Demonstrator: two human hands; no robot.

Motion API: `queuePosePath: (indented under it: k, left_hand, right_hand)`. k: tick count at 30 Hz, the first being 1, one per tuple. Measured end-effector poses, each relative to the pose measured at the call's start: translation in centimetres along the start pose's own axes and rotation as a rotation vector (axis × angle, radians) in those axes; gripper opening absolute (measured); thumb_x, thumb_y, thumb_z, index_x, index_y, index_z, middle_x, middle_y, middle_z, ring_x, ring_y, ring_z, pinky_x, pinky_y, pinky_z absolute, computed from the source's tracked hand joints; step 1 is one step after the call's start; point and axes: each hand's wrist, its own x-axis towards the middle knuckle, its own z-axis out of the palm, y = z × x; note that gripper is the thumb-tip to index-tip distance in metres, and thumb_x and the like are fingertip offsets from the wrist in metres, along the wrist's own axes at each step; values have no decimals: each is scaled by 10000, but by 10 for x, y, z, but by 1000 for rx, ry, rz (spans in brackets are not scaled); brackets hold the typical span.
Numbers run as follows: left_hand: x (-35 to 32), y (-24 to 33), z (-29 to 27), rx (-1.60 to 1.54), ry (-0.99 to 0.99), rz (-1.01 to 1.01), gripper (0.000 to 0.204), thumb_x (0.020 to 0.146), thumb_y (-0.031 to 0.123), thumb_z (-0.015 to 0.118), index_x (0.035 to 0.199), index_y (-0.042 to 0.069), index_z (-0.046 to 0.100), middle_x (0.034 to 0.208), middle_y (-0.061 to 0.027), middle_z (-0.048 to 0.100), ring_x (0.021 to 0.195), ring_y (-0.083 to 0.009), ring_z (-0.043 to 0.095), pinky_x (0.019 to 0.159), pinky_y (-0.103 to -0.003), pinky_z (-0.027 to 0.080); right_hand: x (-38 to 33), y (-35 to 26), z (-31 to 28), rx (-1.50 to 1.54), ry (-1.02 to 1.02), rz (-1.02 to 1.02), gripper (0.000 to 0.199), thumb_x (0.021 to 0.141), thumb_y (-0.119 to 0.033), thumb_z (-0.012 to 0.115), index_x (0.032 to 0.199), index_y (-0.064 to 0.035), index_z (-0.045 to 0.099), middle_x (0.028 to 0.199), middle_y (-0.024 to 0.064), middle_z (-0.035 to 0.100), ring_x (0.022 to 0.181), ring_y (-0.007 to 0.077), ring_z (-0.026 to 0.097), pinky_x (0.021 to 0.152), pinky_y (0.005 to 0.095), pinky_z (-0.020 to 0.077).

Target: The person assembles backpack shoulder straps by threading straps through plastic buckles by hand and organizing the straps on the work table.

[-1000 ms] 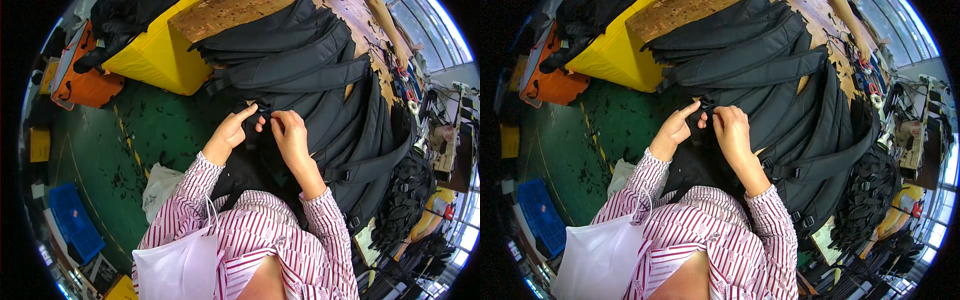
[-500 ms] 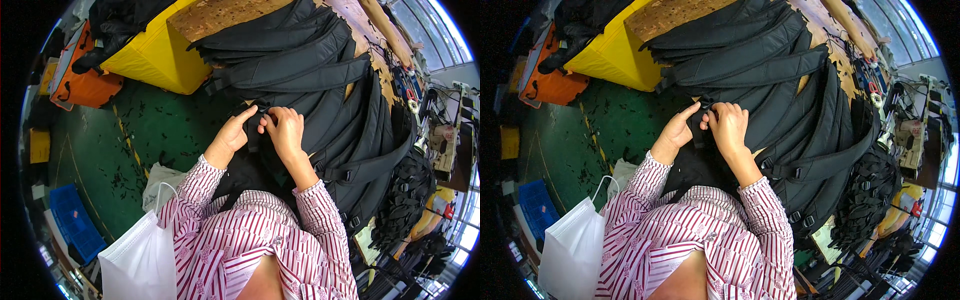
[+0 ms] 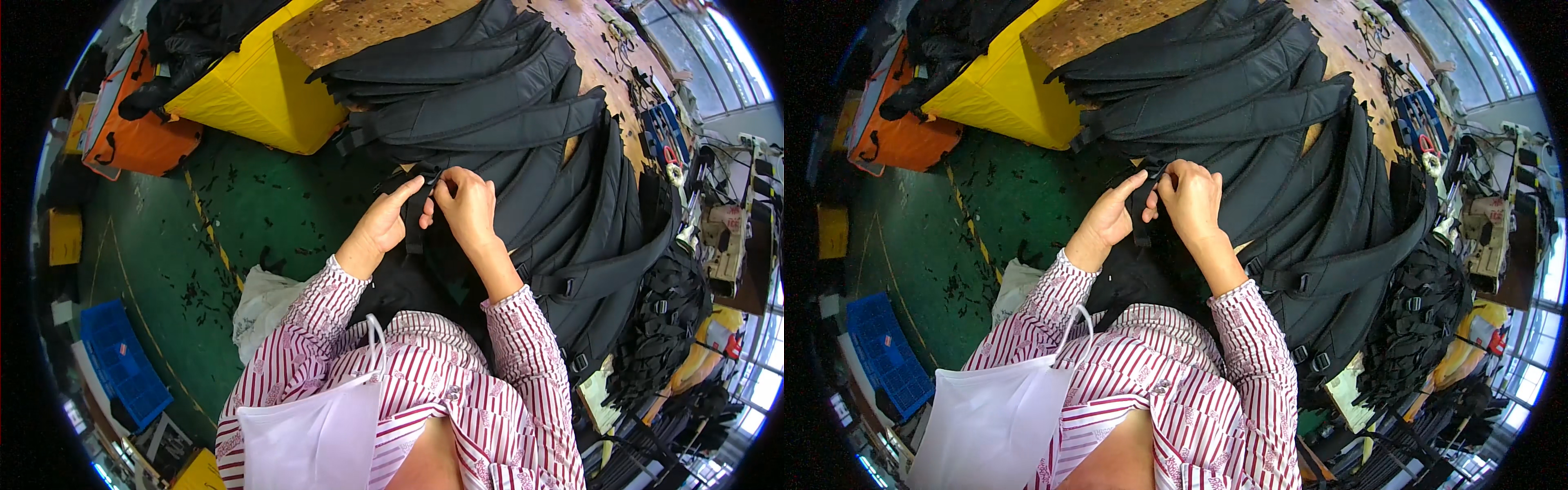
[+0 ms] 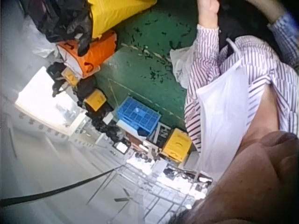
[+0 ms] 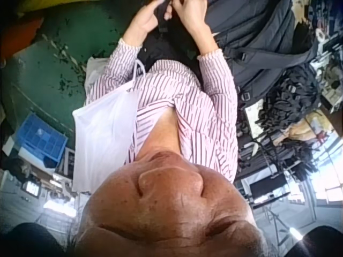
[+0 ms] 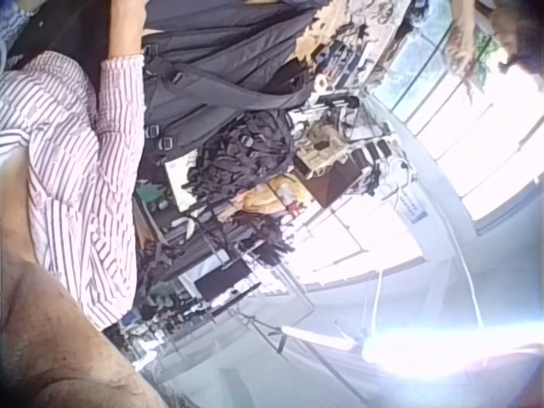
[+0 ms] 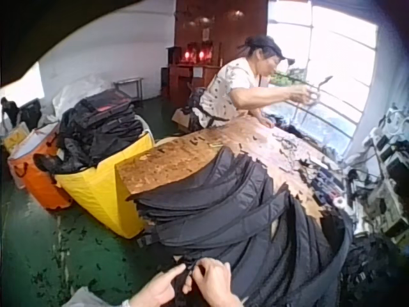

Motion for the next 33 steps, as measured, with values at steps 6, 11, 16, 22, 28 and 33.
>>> queuePosePath:
  k: [6, 11, 16, 22, 28, 33]
  left_hand:
    - [6, -1, -9, 70, 48, 97, 156, 893, 200, 592, 825, 59, 586, 645, -32, 558, 533, -143, 507, 545, -251, 404]
    - [5, -6, -8, 64, 92, 84, 128, 874, 165, 614, 812, 61, 573, 597, -19, 518, 503, -138, 473, 571, -287, 408]
    - [4, -8, -9, 83, 49, 137, 130, 880, 179, 614, 895, 54, 581, 588, -18, 510, 500, -137, 472, 564, -287, 413]
    - [-2, 4, 2, 340, -71, 237, 394, 831, 103, 690, 1139, 12, 463, 748, -19, 538, 569, -90, 501, 526, -222, 416]
    - [1, -11, -2, 485, 7, 335, 360, 843, 110, 679, 1102, -27, 470, 735, -22, 545, 565, -87, 499, 525, -220, 407]
    - [7, -13, -4, 408, -5, 318, 311, 864, 138, 658, 1064, -35, 495, 710, -24, 544, 554, -84, 492, 516, -218, 397]
  right_hand:
    - [-7, -6, -10, -67, -84, -171, 78, 685, -106, 603, 683, -33, 574, 633, 88, 578, 642, 260, 572, 660, 362, 339]
    - [-23, -5, -23, -115, -126, -200, 72, 666, -83, 612, 654, -44, 552, 619, 80, 573, 630, 241, 569, 678, 353, 333]
    - [-27, -2, -21, -91, -107, -221, 66, 674, -82, 608, 656, -45, 556, 610, 84, 569, 630, 235, 570, 675, 354, 332]
    - [-31, -1, -19, -62, -156, -139, 81, 694, -110, 612, 666, -47, 571, 642, 114, 597, 656, 257, 593, 701, 375, 340]
    - [-29, -1, -16, -47, -110, -187, 102, 688, -81, 602, 621, -58, 530, 588, 83, 560, 586, 244, 559, 665, 357, 328]
    - [-29, -9, -17, -89, -117, -278, 88, 681, -73, 602, 628, -54, 533, 593, 96, 563, 597, 258, 566, 669, 383, 346]
